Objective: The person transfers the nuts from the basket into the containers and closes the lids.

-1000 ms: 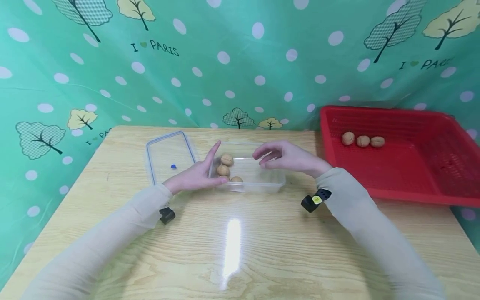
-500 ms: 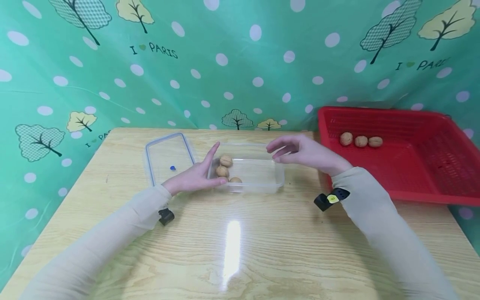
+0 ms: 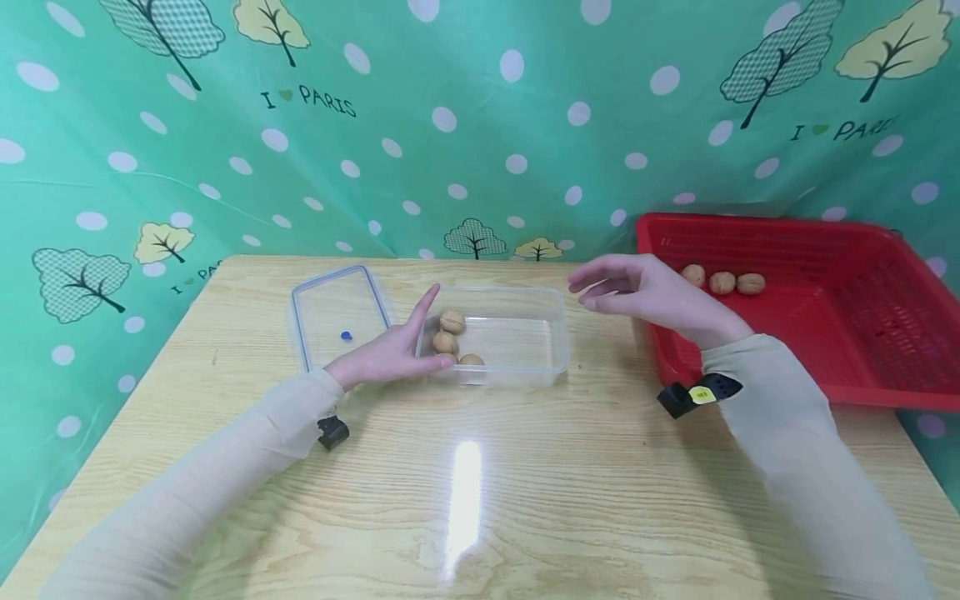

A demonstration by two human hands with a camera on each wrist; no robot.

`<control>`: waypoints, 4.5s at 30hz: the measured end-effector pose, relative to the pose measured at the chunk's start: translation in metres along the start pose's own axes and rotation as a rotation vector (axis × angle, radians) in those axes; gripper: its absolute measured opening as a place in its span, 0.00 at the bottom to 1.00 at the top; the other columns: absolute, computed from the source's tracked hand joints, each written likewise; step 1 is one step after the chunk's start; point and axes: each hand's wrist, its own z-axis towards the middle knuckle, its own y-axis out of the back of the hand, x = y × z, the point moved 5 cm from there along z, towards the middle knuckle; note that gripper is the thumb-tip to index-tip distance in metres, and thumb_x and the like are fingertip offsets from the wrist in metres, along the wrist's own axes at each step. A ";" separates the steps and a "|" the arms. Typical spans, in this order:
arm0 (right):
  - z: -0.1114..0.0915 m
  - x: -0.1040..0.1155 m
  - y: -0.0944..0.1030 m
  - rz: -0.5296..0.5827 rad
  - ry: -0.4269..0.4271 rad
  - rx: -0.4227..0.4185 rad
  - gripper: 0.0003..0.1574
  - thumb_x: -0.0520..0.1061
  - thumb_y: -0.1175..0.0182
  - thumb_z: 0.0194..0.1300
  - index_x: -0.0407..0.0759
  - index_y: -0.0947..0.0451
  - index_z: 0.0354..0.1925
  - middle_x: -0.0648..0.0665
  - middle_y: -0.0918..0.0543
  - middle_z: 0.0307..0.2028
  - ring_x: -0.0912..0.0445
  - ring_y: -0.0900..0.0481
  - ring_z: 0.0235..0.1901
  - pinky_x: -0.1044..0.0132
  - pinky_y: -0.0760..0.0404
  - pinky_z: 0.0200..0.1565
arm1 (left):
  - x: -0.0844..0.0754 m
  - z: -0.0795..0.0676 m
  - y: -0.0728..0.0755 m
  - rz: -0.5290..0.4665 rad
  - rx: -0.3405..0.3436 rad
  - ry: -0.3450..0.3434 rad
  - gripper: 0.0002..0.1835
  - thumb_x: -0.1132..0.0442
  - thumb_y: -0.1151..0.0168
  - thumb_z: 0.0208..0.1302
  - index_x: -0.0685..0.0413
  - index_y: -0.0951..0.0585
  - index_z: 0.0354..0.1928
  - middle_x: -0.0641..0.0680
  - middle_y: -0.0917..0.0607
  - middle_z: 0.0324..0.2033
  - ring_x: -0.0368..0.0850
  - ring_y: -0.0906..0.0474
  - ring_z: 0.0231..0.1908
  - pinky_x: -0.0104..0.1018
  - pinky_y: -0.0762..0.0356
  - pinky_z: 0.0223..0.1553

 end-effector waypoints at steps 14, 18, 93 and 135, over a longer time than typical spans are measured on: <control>-0.018 -0.003 0.031 -0.056 -0.013 -0.075 0.25 0.45 0.36 0.65 0.46 0.25 0.60 0.46 0.20 0.53 0.56 0.19 0.49 0.71 0.21 0.46 | -0.002 0.001 0.000 0.005 0.004 -0.003 0.65 0.44 0.31 0.57 0.31 0.77 0.72 0.73 0.26 0.57 0.51 0.18 0.40 0.45 0.26 0.54; -0.020 -0.004 0.040 -0.069 -0.025 -0.084 0.23 0.45 0.37 0.66 0.45 0.25 0.59 0.47 0.19 0.52 0.55 0.20 0.49 0.71 0.21 0.46 | -0.002 0.002 0.000 0.007 0.007 -0.006 0.65 0.44 0.31 0.57 0.31 0.77 0.72 0.74 0.28 0.58 0.53 0.18 0.40 0.46 0.26 0.54; -0.010 -0.127 0.117 -0.137 -0.276 -0.078 0.40 0.47 0.36 0.63 0.38 0.41 0.67 0.61 0.20 0.43 0.56 0.20 0.41 0.62 0.20 0.40 | -0.001 -0.003 -0.002 -0.008 0.011 -0.011 0.63 0.45 0.32 0.59 0.29 0.77 0.72 0.73 0.23 0.52 0.51 0.19 0.37 0.47 0.24 0.51; 0.005 -0.159 0.102 -0.321 -0.306 0.049 0.42 0.47 0.31 0.59 0.30 0.36 0.64 0.32 0.27 0.54 0.42 0.27 0.48 0.53 0.22 0.43 | -0.002 -0.002 0.002 0.020 0.012 0.010 0.64 0.43 0.32 0.57 0.28 0.78 0.72 0.73 0.26 0.57 0.51 0.19 0.41 0.45 0.25 0.52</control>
